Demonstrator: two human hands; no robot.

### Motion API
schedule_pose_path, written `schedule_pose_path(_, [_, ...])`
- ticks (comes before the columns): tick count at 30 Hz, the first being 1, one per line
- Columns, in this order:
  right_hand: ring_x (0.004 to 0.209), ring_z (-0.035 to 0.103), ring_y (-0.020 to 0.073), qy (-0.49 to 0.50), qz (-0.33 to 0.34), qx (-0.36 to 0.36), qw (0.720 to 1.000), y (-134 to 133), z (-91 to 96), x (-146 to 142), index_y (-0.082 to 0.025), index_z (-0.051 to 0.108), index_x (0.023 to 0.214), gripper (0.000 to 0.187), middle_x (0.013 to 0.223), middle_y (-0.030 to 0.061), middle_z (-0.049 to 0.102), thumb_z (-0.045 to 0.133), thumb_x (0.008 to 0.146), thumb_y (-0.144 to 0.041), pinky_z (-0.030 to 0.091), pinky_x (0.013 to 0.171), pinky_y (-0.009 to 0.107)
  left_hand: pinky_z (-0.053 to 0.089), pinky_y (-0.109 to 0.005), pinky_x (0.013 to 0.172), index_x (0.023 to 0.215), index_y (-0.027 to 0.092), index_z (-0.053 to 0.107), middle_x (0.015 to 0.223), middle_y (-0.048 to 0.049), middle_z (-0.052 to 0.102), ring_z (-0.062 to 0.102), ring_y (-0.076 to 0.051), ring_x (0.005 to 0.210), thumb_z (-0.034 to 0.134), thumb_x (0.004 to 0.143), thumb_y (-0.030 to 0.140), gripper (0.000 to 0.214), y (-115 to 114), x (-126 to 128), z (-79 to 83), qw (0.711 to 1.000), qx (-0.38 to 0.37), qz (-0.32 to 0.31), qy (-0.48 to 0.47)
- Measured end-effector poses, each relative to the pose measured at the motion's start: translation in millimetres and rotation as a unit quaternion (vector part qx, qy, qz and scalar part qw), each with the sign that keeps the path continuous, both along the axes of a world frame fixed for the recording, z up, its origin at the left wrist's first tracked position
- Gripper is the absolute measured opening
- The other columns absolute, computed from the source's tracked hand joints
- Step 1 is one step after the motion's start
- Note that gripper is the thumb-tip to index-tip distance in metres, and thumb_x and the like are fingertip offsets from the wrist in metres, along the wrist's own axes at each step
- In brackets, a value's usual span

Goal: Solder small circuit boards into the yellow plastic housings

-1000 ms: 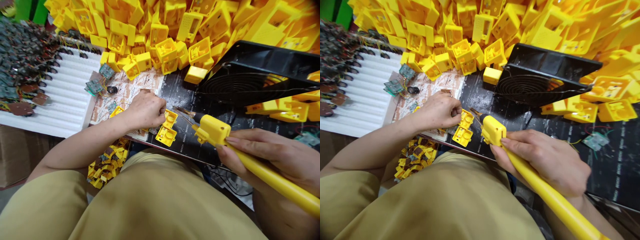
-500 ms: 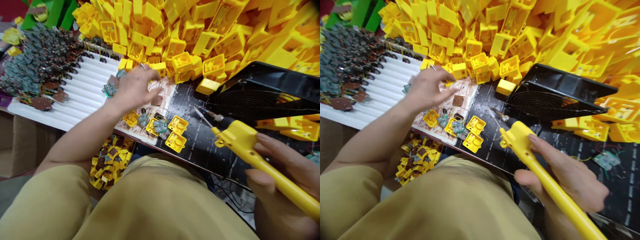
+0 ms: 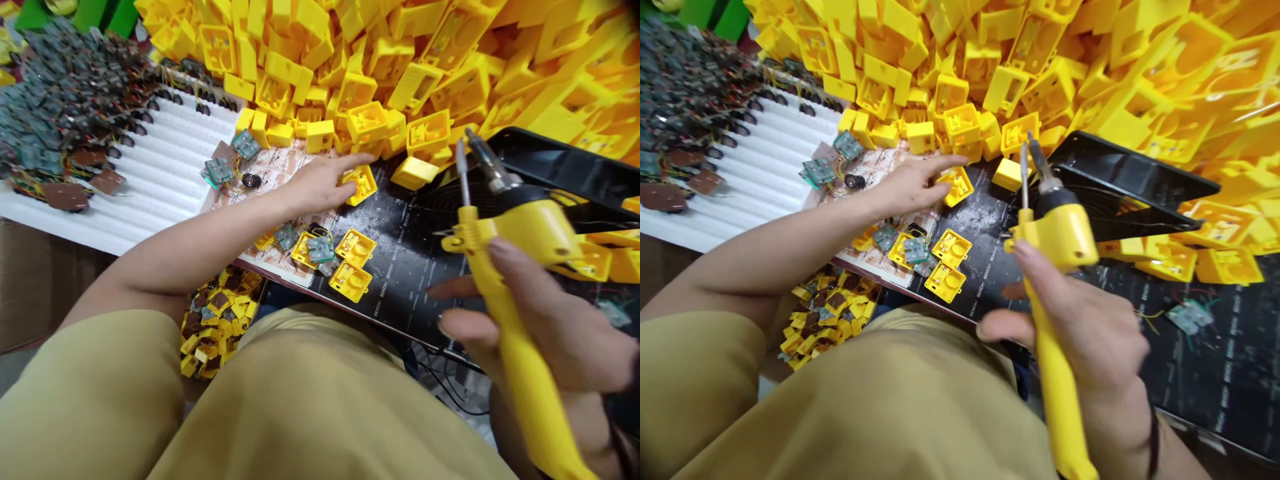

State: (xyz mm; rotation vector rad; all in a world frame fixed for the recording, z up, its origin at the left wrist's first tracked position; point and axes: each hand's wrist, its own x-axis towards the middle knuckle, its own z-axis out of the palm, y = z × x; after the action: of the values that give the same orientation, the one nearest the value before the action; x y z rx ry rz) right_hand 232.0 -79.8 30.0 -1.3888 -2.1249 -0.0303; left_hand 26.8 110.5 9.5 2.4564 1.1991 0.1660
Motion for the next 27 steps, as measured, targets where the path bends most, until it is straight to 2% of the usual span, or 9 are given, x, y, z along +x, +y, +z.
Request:
schedule_pose_path(2, [0.049,0.058,0.0105,-0.051,0.030,0.032,0.998,11,-2.7,-2,-0.024,0.046,0.141,0.052,0.066,-0.0041,0.064,0.063,0.092,-0.019,0.046,0.055,0.022,0.046,-0.037,0.093,0.137,0.024,0.053,0.112,-0.0065,0.069,0.064,-0.025,0.107,0.047,0.092,0.033,0.046,-5,6,-9.1,0.998,0.058,0.002,0.035])
schedule_pose_path(4, [0.044,0.052,0.0081,-0.076,0.044,0.053,0.995,20,-9.5,1,-0.024,0.055,0.128,0.038,0.061,-0.0058,0.061,0.063,0.091,-0.017,0.043,0.051,0.021,0.043,-0.041,0.097,0.129,0.017,0.060,0.108,-0.0111,0.069,0.062,-0.030,0.111,0.050,0.091,0.045,0.048,-9,5,-8.2,0.991,0.105,0.002,0.078])
schedule_pose_path(8, [0.069,0.068,0.0117,-0.075,0.056,0.058,0.994,36,-19.1,5,-0.023,0.060,0.111,0.022,0.086,0.0008,0.073,0.064,0.090,-0.017,0.048,0.059,0.020,0.042,-0.039,0.098,0.097,0.015,0.071,0.094,-0.0098,0.069,0.061,-0.029,0.109,0.043,0.094,0.050,0.045,-1,-19,10.6,0.988,0.106,0.002,0.111])
schedule_pose_path(11, [0.073,0.070,0.0131,-0.084,0.043,0.047,0.994,53,-21.1,-7,-0.021,0.060,0.108,0.015,0.093,0.0029,0.073,0.061,0.093,-0.022,0.044,0.053,0.022,0.045,-0.033,0.092,0.099,0.020,0.072,0.096,-0.0066,0.069,0.063,-0.024,0.104,0.045,0.093,0.043,0.036,12,-40,19.1,0.990,0.060,-0.007,0.130])
schedule_pose_path(14, [0.066,0.068,0.0152,-0.101,0.007,0.030,0.994,74,-24.2,-33,-0.018,0.061,0.106,0.026,0.090,0.0050,0.073,0.059,0.095,-0.040,0.035,0.046,0.025,0.046,-0.034,0.091,0.109,0.022,0.069,0.104,-0.0062,0.068,0.063,-0.026,0.106,0.057,0.085,0.039,0.032,15,-48,15.5,0.983,0.022,-0.051,0.175])
schedule_pose_path(16, [0.061,0.065,0.0170,-0.120,-0.021,0.008,0.992,88,-27.2,-52,-0.017,0.062,0.106,0.037,0.091,0.0065,0.072,0.057,0.093,-0.052,0.026,0.042,0.028,0.046,-0.034,0.090,0.107,0.022,0.068,0.105,-0.0062,0.068,0.063,-0.027,0.107,0.060,0.082,0.036,0.030,12,-48,10.4,0.981,0.036,-0.052,0.184])
schedule_pose_path(18, [0.056,0.061,0.0165,-0.142,-0.040,-0.018,0.989,100,-29.2,-67,-0.018,0.063,0.105,0.038,0.093,0.0074,0.072,0.056,0.093,-0.054,0.018,0.043,0.028,0.047,-0.032,0.088,0.101,0.021,0.067,0.099,-0.0051,0.069,0.064,-0.026,0.103,0.063,0.079,0.033,0.026,10,-50,7.5,0.981,0.051,-0.037,0.181])
schedule_pose_path(23, [0.058,0.059,0.0158,-0.179,-0.035,-0.129,0.975,111,-24.6,-71,-0.022,0.059,0.112,0.027,0.102,0.0081,0.070,0.055,0.092,-0.038,0.022,0.047,0.028,0.049,-0.027,0.075,0.103,0.021,0.065,0.082,-0.0013,0.069,0.067,-0.019,0.084,0.068,0.074,0.035,0.032,14,-70,20.0,0.994,-0.023,0.000,0.102])
schedule_pose_path(27, [0.076,0.064,0.0191,-0.119,0.005,-0.161,0.980,112,-24.2,-54,-0.022,0.051,0.125,0.039,0.113,0.0085,0.066,0.062,0.088,-0.032,0.038,0.055,0.027,0.051,-0.028,0.068,0.123,0.019,0.058,0.086,-0.0044,0.072,0.069,-0.015,0.078,0.057,0.088,0.027,0.036,4,-76,28.9,0.988,-0.144,0.011,-0.057])
